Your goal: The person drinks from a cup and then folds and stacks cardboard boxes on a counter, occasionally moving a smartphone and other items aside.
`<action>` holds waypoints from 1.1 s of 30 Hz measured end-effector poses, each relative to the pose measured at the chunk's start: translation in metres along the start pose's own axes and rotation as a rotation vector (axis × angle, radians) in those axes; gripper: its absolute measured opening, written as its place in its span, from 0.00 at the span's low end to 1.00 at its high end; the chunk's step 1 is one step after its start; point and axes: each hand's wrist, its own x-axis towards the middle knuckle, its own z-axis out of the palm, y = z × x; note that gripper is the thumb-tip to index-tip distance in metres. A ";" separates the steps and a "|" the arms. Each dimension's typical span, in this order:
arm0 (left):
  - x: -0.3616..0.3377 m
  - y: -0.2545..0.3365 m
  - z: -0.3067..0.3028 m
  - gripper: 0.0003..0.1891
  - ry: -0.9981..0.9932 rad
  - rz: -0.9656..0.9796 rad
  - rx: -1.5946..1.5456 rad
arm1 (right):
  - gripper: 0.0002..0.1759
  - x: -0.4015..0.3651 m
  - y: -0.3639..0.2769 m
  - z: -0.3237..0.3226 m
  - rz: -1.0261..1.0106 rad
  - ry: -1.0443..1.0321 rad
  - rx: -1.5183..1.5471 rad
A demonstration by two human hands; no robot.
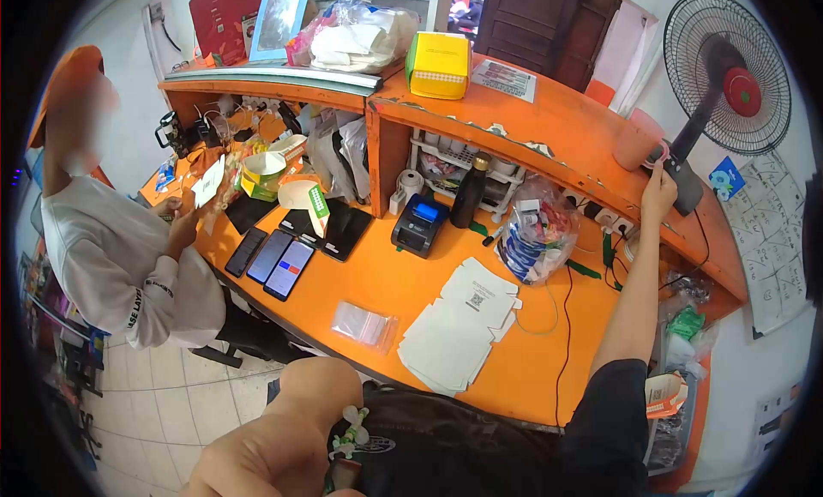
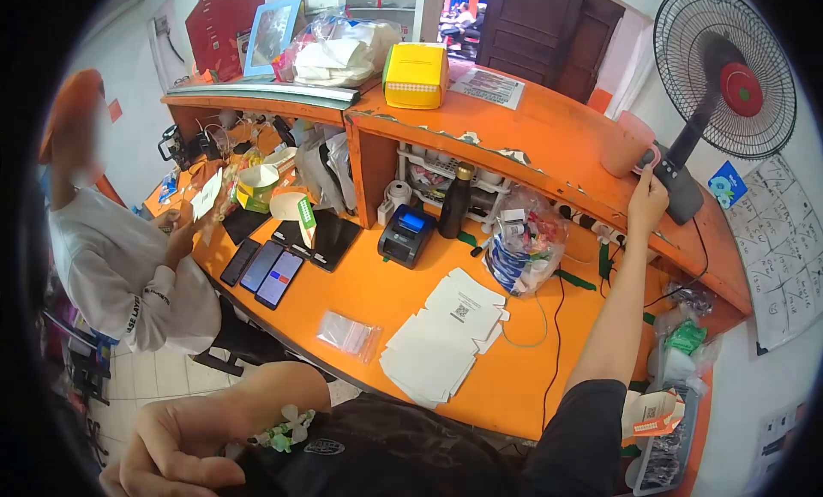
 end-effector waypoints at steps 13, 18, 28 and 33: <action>0.003 -0.014 0.002 0.15 0.049 0.213 -0.053 | 0.26 -0.001 -0.004 0.003 -0.038 0.096 -0.032; -0.003 0.002 -0.001 0.16 0.028 -0.022 -0.022 | 0.26 -0.001 -0.002 0.001 -0.022 0.063 -0.053; 0.000 -0.011 0.005 0.14 0.073 0.216 -0.090 | 0.25 0.000 0.001 0.002 -0.039 0.061 -0.044; -0.002 -0.009 0.002 0.15 0.041 0.111 -0.070 | 0.24 -0.001 -0.004 0.001 -0.024 0.066 -0.052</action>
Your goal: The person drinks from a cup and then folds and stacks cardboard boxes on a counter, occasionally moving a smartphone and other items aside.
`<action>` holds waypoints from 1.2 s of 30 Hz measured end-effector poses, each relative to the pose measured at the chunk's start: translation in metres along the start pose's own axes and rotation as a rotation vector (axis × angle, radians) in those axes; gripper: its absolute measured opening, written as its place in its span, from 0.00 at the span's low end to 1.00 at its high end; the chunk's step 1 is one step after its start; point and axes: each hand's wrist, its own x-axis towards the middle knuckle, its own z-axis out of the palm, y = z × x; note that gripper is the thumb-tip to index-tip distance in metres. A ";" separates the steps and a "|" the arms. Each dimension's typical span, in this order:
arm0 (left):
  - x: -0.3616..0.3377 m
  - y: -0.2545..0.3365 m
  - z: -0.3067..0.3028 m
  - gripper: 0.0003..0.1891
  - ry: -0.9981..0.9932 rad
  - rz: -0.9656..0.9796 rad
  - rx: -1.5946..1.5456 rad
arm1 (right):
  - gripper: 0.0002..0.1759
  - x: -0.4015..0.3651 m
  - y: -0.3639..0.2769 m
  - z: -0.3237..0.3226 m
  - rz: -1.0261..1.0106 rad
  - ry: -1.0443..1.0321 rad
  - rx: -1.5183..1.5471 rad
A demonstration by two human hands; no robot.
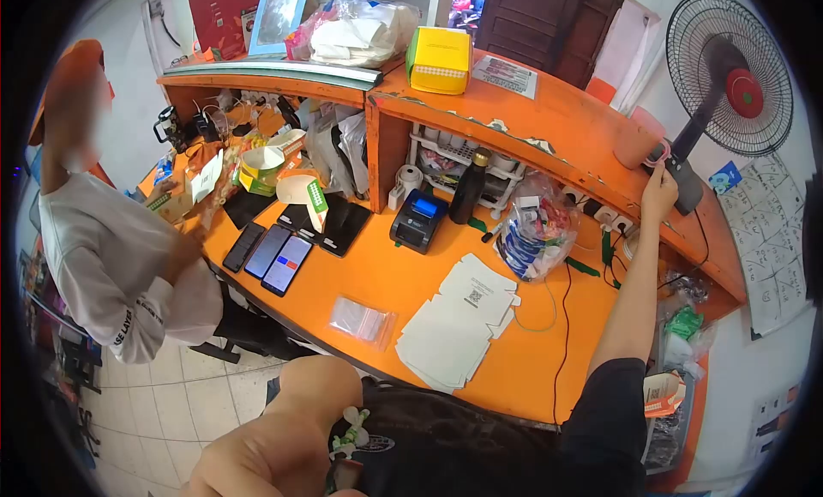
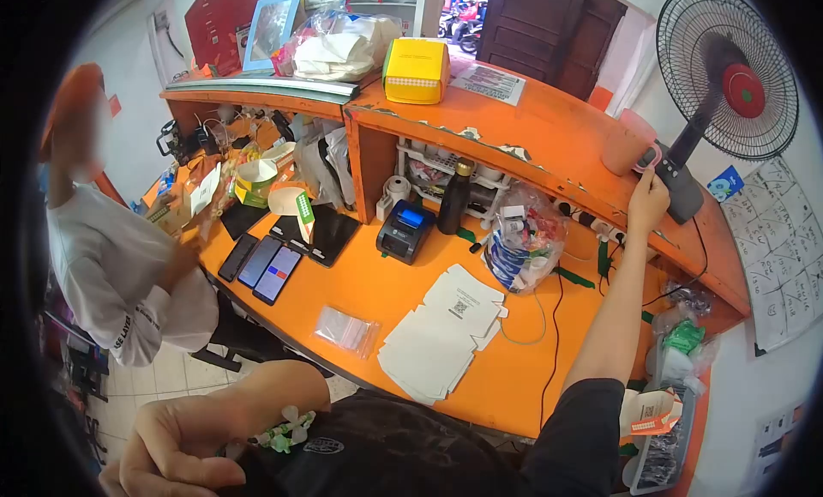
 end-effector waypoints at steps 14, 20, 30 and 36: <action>0.000 -0.002 0.000 0.15 0.002 0.007 0.084 | 0.24 0.000 -0.001 -0.001 -0.003 -0.010 -0.036; -0.001 0.017 -0.008 0.14 -0.050 -0.134 0.058 | 0.24 0.001 0.002 0.000 -0.003 -0.012 -0.025; 0.003 -0.011 0.000 0.16 -0.008 0.105 0.042 | 0.24 -0.001 -0.004 -0.002 -0.009 -0.016 -0.021; 0.006 0.018 -0.009 0.14 -0.145 -0.307 0.059 | 0.24 0.000 -0.002 -0.001 -0.015 -0.011 -0.019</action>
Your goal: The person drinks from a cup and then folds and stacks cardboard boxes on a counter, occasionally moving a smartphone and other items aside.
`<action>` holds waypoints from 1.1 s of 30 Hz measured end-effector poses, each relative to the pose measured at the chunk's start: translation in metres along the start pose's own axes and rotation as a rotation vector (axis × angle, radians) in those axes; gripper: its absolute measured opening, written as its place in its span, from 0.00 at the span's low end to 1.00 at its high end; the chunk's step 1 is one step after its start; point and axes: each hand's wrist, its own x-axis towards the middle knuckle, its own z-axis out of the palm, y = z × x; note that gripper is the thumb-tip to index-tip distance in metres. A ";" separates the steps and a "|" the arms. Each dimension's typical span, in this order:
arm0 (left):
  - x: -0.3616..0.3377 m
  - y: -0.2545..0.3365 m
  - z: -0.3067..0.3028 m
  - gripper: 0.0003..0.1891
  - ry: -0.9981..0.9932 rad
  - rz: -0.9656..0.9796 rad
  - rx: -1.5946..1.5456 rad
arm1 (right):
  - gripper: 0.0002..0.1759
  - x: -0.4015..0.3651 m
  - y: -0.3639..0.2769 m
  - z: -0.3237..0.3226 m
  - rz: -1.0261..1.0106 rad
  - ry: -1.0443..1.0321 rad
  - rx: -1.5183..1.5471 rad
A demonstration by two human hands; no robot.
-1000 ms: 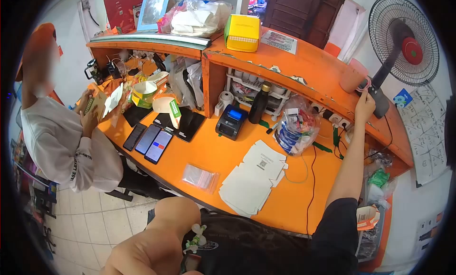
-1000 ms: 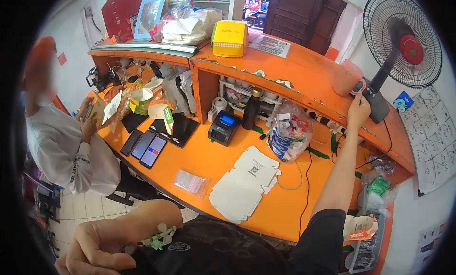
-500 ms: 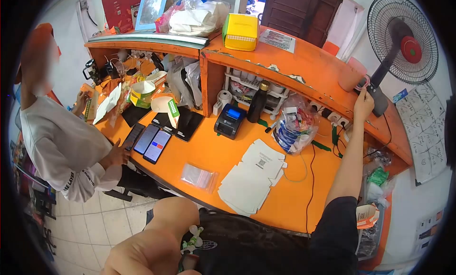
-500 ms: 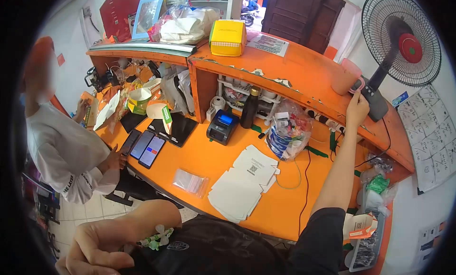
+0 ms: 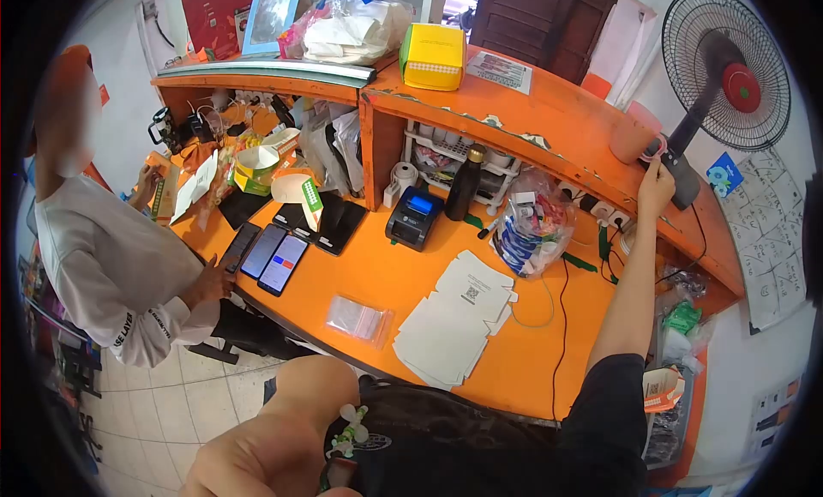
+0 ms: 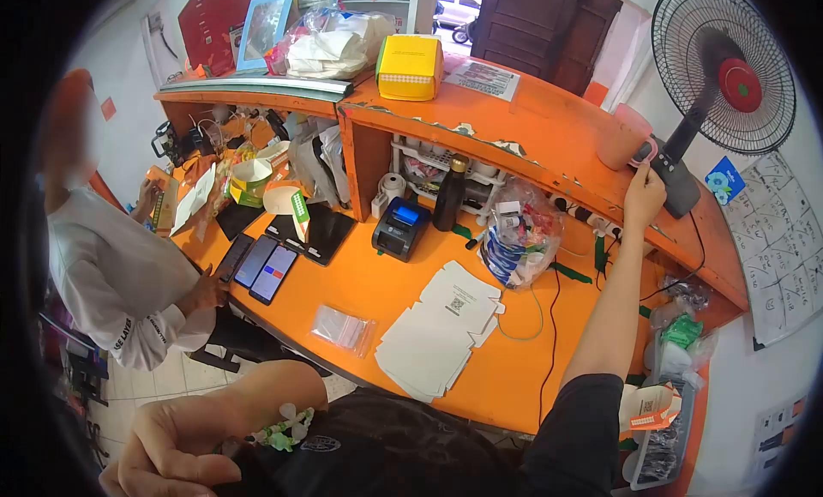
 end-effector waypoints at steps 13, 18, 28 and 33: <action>-0.005 -0.010 0.006 0.13 0.109 0.219 0.040 | 0.23 -0.001 -0.002 0.000 -0.002 0.009 0.007; 0.011 -0.032 0.011 0.14 0.170 0.468 0.033 | 0.23 -0.001 -0.003 0.000 0.001 0.010 0.013; 0.002 -0.016 0.007 0.15 0.125 0.368 -0.015 | 0.23 0.000 0.000 0.000 0.022 -0.010 -0.025; -0.001 0.002 0.009 0.12 0.120 0.012 0.105 | 0.23 0.000 -0.003 -0.001 0.006 -0.005 -0.030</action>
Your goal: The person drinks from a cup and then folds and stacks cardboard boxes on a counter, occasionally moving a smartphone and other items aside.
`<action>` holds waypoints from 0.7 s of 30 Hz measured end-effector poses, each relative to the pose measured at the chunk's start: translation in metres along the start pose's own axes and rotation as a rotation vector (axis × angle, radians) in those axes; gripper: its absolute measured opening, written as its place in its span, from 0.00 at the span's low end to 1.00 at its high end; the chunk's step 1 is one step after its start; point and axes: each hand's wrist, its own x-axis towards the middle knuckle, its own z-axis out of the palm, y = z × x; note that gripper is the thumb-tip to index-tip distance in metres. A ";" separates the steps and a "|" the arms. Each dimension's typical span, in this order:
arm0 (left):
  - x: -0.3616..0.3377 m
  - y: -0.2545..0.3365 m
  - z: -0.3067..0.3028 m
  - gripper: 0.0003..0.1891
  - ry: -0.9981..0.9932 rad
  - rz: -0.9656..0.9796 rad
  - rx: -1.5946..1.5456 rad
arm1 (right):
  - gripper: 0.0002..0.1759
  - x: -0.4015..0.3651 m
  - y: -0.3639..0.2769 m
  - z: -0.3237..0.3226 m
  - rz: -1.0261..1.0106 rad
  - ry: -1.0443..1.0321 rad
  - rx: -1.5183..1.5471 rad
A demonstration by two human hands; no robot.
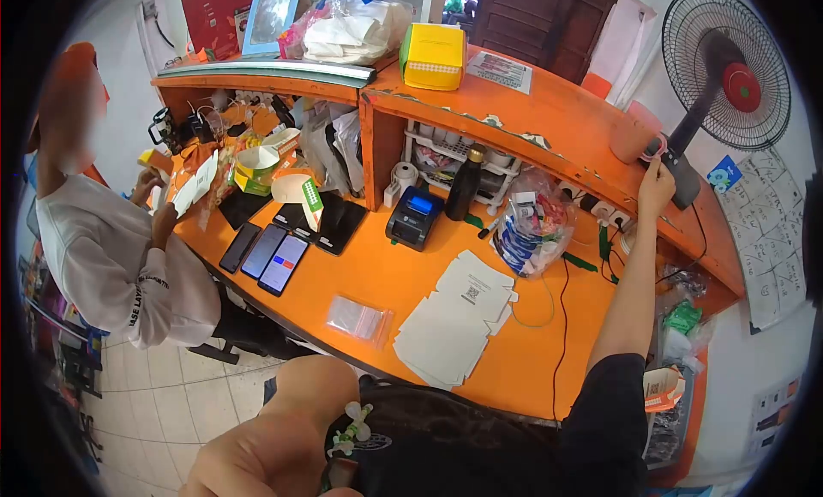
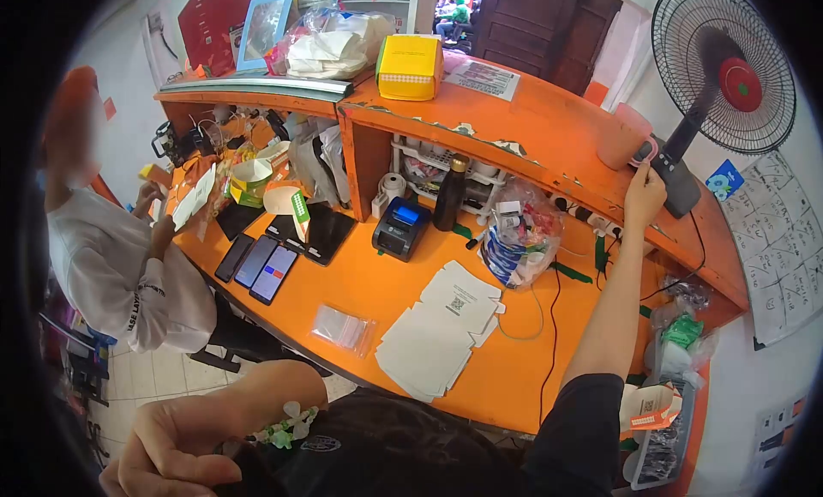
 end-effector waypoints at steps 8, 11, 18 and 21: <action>0.003 -0.020 -0.002 0.14 0.000 0.272 -0.118 | 0.23 0.004 0.006 0.005 -0.082 0.046 -0.004; 0.011 -0.026 -0.001 0.14 -0.004 0.327 -0.158 | 0.23 0.002 0.004 0.001 -0.015 0.000 -0.024; 0.001 0.000 -0.006 0.14 0.002 0.103 0.009 | 0.23 0.000 0.003 0.002 -0.013 0.006 -0.019; 0.007 -0.020 -0.002 0.14 0.051 0.338 -0.131 | 0.23 0.000 0.002 0.001 -0.005 -0.011 -0.013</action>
